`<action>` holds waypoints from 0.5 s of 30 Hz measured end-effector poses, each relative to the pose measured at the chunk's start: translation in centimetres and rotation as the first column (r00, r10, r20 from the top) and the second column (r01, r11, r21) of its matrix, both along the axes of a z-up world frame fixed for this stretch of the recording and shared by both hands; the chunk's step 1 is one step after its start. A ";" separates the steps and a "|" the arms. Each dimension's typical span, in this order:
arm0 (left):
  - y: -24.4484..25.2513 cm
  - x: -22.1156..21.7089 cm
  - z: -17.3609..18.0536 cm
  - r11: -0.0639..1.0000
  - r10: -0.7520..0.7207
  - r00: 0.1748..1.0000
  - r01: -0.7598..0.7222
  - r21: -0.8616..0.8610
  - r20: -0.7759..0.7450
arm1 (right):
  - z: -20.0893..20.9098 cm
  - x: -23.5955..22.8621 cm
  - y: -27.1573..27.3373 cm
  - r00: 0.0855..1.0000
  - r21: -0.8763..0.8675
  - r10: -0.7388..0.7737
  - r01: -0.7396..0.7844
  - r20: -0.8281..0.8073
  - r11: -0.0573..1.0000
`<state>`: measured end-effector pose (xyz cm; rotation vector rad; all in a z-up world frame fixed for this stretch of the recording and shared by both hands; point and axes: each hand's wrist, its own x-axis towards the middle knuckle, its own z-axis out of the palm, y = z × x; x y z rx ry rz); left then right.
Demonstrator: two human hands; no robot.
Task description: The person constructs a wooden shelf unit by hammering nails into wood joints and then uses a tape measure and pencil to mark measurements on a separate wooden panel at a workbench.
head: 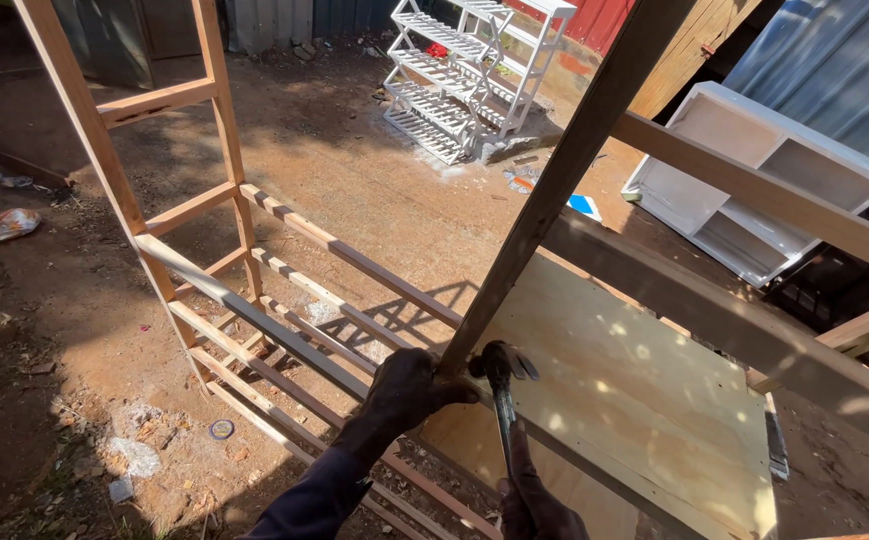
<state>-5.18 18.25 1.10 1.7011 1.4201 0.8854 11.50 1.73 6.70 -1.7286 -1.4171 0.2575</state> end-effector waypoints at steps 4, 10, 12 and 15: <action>1.3 -1.1 -1.9 0.999 -0.044 0.991 0.045 0.006 -0.126 | 0.6 -0.3 0.2 0.981 -0.172 0.047 -0.080 -0.187 0.982; 1.9 -0.3 -5.8 0.992 -0.052 0.990 0.067 0.108 -0.134 | -1.7 -0.1 1.2 0.992 -0.154 -0.012 -0.007 -0.124 0.988; 1.3 0.0 -7.0 0.989 -0.032 0.985 0.055 0.139 -0.168 | -1.9 0.3 1.0 0.998 -0.340 -0.013 -0.009 -0.063 0.940; 1.8 -0.3 -7.8 0.986 -0.017 0.983 0.047 0.161 -0.184 | -1.5 -0.9 0.6 0.958 -0.041 0.021 -0.034 -0.286 0.999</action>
